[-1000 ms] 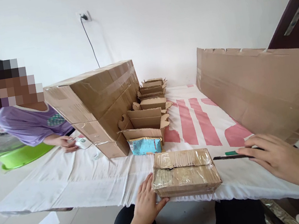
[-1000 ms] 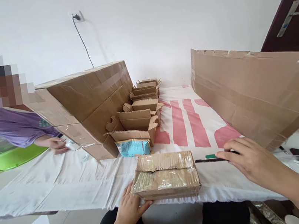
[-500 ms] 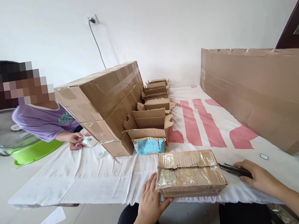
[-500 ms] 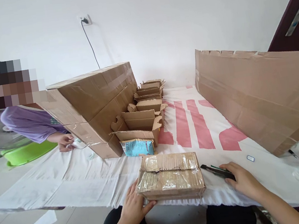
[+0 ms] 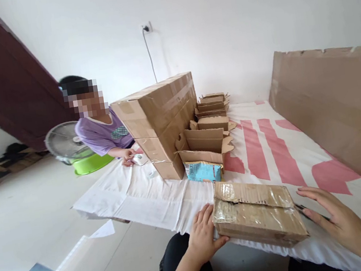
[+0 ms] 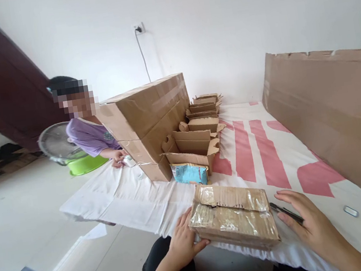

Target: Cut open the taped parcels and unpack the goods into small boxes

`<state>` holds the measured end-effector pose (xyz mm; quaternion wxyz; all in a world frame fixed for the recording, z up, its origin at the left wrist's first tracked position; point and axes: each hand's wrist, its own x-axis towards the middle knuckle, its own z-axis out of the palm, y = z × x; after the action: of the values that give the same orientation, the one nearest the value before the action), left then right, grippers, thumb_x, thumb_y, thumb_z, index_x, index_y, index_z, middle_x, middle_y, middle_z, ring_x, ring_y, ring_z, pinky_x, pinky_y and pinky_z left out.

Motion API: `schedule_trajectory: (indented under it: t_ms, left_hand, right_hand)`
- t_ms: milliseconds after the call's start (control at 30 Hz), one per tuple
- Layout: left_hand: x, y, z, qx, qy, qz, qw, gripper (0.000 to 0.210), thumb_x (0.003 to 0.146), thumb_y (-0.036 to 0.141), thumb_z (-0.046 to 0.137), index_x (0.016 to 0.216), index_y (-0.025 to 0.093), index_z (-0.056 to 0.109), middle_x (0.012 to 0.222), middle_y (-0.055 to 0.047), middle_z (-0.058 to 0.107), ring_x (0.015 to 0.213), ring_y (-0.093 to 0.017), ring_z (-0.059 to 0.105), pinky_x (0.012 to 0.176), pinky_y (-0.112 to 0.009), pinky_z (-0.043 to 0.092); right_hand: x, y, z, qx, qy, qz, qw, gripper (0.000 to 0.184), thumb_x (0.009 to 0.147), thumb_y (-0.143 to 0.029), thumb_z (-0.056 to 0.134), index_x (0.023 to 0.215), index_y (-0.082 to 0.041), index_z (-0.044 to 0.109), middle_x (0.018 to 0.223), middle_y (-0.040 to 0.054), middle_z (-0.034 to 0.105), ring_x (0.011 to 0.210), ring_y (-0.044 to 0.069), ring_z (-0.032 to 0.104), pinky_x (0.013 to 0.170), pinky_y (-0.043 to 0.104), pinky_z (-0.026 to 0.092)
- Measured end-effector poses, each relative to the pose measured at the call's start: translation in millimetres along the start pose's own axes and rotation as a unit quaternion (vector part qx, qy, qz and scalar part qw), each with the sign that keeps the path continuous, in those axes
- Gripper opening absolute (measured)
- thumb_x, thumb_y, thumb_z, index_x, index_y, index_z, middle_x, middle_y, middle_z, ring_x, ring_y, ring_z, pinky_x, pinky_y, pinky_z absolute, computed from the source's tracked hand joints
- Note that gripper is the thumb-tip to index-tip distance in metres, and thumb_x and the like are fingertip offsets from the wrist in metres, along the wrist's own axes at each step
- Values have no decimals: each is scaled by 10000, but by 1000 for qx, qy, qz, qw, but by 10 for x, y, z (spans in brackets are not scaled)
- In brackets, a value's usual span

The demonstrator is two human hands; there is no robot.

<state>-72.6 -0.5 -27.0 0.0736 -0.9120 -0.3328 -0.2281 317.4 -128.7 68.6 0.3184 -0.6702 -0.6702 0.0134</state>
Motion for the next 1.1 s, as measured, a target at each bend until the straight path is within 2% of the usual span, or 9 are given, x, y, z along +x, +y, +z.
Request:
schedule_trajectory:
  t_ms: [100,267,533,700,800,867,933,1033,1100]
  left_hand:
    - [0,16,-3,-22,12,-22,999,846,796,734,537,1378,122,486,1348,-186,594,1282,-349,516,1035,-483,401]
    - [3,25,12,-43,8,-22,999,900,780,763,523,1406,119,461,1337,-194,599,1284,-357,512,1025,-490,411]
    - [-9,23,41,-59,-2,-40,997,912,765,788,510,1413,148,455,1361,-189,587,1288,-371,512,1028,-530,410]
    - [2,37,36,-75,-12,-45,996,905,761,788,518,1402,151,474,1367,-196,580,1285,-388,514,1035,-542,410]
    - [10,25,-7,-118,-24,-57,991,908,752,790,528,1400,156,475,1386,-197,562,1307,-406,483,1053,-571,389]
    - [23,-18,-73,-197,-39,-68,977,929,749,811,497,1417,167,447,1403,-194,542,1326,-400,459,1080,-577,364]
    - [61,-86,-181,-314,-40,-99,943,898,803,807,399,1443,178,396,1417,-191,518,1326,-367,462,1082,-547,378]
    - [210,-176,-419,-443,8,-165,881,754,906,711,326,1458,197,339,1449,-179,464,1341,-328,444,1064,-508,403]
    - [375,-184,-611,-462,39,-173,869,698,913,650,425,1460,227,326,1482,-160,424,1381,-332,387,1084,-515,374]
  right_hand:
    - [95,-222,-3,-3,-21,-47,999,402,893,-469,574,1266,-319,557,1331,92,606,1161,313,633,755,392,636]
    - [252,-461,46,-20,3,-119,993,477,835,-504,639,1263,-310,556,1312,112,622,1137,345,646,855,490,608]
    - [404,-437,188,-36,24,-133,990,320,893,-497,574,1141,-300,619,1168,81,699,1048,312,684,866,523,595]
    - [399,-449,178,-26,26,-117,992,311,901,-511,557,1096,-286,647,1148,76,710,1025,302,692,855,491,602]
    - [403,-489,144,-17,31,-105,994,300,921,-497,531,1101,-286,643,1125,66,720,996,285,702,818,455,615]
    - [414,-522,120,-12,37,-106,994,285,935,-481,514,1101,-285,638,1102,61,724,985,275,704,810,442,615]
    - [428,-554,104,-9,41,-118,992,274,941,-469,509,1097,-281,632,1095,65,721,995,272,697,829,443,606]
    - [442,-591,101,-11,37,-134,990,260,939,-453,519,1102,-276,618,1097,69,709,1001,264,687,839,431,595]
    - [447,-607,111,-16,37,-141,989,240,941,-434,523,1099,-277,611,1091,64,704,991,255,687,834,419,592]
